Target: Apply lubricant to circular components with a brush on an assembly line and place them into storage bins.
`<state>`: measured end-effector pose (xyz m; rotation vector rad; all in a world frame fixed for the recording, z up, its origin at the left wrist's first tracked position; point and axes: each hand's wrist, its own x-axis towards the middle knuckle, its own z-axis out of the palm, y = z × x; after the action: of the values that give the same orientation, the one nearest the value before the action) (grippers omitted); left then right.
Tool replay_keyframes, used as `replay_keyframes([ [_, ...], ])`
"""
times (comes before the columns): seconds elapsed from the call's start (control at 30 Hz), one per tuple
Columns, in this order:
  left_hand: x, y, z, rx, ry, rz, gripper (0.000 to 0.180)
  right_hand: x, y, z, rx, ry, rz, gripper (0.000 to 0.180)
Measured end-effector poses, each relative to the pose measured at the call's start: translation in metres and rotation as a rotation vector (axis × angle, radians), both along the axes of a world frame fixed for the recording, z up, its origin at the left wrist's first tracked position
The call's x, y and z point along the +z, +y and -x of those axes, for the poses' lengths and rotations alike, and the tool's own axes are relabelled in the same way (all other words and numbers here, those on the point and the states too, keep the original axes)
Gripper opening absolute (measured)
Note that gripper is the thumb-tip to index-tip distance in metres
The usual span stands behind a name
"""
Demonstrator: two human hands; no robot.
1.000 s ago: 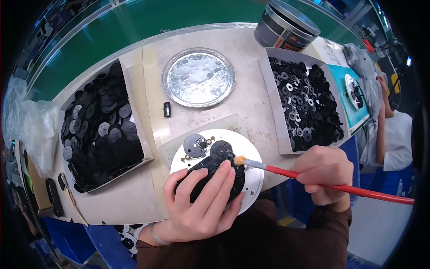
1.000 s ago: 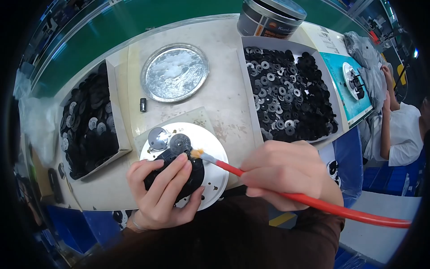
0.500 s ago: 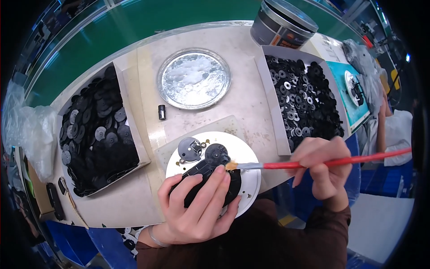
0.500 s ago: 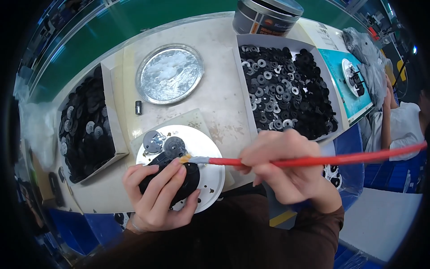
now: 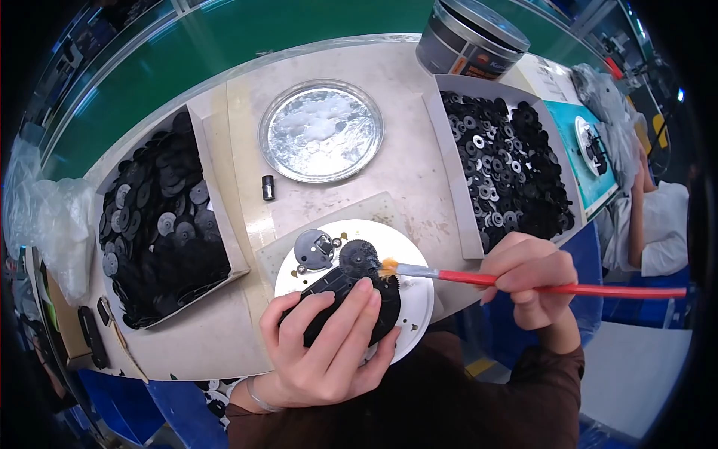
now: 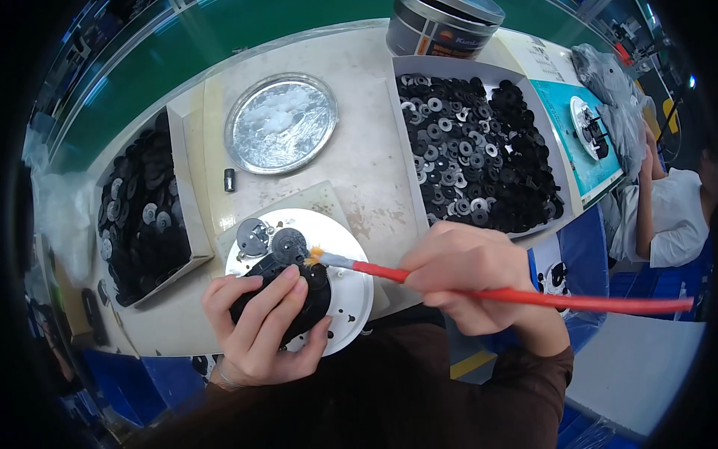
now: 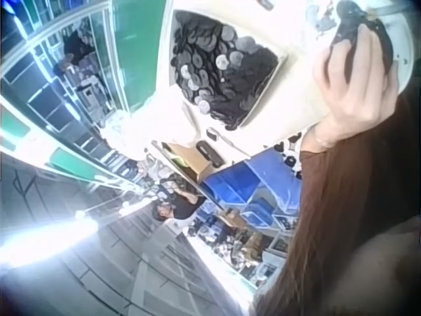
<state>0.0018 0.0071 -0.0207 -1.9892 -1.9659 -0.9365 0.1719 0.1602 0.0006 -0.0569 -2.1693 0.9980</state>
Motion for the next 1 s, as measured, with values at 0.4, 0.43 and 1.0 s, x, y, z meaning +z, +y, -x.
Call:
replay_keyframes([
  [0.4,-0.002,0.000,0.002,-0.009,-0.018,-0.022,0.028,0.009,0.001,0.001,0.019,-0.022,0.030,0.022],
  [0.43,-0.002,0.000,0.003,-0.014,-0.016,-0.037,0.028,0.011,0.002,0.000,0.018,-0.019,0.086,0.023],
  [1.0,-0.005,-0.001,0.004,-0.069,-0.056,-0.075,0.037,0.006,0.049,0.016,-0.406,-0.059,0.641,0.023],
])
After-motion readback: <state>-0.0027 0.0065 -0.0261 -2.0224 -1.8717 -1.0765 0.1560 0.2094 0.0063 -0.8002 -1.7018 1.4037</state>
